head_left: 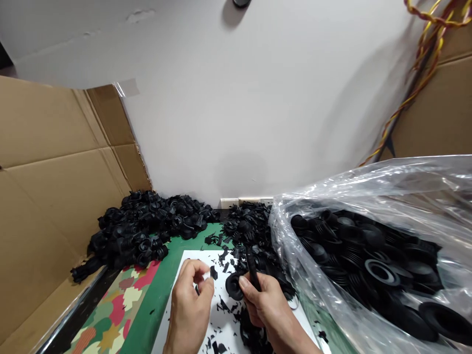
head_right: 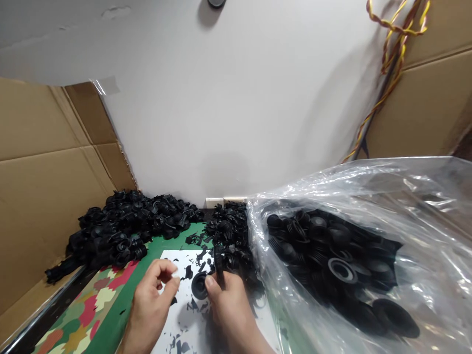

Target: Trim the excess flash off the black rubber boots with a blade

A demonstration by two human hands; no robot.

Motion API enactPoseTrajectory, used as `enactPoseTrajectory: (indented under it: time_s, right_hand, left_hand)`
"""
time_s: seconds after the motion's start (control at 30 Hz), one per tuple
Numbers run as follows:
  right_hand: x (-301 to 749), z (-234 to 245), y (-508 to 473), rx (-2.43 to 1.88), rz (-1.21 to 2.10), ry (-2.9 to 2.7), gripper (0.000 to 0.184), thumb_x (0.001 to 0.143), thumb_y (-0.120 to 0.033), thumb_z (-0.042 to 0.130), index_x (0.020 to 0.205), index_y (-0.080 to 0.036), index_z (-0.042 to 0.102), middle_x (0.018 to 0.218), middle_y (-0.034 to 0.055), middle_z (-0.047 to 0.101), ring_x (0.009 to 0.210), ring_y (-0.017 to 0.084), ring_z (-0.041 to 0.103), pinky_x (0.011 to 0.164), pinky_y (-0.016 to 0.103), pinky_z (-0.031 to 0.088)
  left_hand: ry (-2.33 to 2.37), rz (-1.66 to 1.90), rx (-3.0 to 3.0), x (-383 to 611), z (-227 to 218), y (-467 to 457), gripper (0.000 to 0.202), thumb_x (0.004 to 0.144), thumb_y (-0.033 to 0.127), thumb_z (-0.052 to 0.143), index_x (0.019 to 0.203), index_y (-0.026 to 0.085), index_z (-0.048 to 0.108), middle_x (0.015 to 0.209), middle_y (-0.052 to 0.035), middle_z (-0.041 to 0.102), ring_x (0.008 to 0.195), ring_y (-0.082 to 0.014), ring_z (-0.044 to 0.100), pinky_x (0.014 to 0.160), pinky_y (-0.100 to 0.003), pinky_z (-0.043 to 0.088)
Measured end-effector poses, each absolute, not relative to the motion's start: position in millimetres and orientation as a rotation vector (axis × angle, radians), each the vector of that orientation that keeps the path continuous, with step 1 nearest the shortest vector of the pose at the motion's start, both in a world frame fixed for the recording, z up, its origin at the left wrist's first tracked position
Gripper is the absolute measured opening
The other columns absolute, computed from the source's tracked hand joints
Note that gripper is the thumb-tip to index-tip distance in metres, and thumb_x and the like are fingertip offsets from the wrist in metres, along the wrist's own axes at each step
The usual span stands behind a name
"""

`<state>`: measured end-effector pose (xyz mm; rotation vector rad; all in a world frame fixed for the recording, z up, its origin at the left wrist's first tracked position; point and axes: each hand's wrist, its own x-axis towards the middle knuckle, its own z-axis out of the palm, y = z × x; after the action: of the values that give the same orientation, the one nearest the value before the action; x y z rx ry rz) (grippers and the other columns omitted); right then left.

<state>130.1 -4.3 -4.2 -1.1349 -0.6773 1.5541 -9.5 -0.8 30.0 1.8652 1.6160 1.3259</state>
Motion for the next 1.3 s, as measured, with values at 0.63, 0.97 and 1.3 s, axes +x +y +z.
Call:
enactPoseTrajectory:
  time_s: [0.63,0.97,1.3]
  right_hand:
    - [128.0,-3.5,-10.4,-0.878,1.643,-0.649,0.057,0.05,-0.066,0.074,0.06,-0.018,0.044,0.042,-0.0127,0.032,0.036,0.0,0.016,0.037,0.018,0.011]
    - [125.5,-13.9,-2.8,-0.885,1.603,-0.527,0.062,0.041,-0.066,0.078,0.057,-0.019,0.041,0.041,-0.014,0.03,0.035,-0.001,0.014,0.035,0.016,0.011]
    - [127.4,-27.0,-2.2,-0.946,1.409,-0.757,0.053,0.057,-0.065,0.071,0.06,-0.019,0.046,0.042,-0.0131,0.024,0.037,0.002,0.013,0.036,0.019,0.012]
  left_hand:
    - [1.484,0.841,2.802,-1.9,43.4,-12.6,0.023,0.087,0.01,0.044,0.073,0.02,0.059,0.068,-0.0019,0.064,0.058,-0.0184,0.05,0.058,-0.03,0.037]
    - [1.477,0.8,2.916,7.4,40.6,-8.7,0.023,0.081,0.004,0.047,0.07,0.019,0.062,0.063,-0.0023,0.063,0.056,-0.02,0.05,0.056,-0.031,0.036]
    - [1.45,0.847,3.014,14.2,36.2,-5.6,0.026,0.076,-0.001,0.045,0.062,0.018,0.054,0.059,-0.0029,0.058,0.055,-0.02,0.051,0.055,-0.03,0.034]
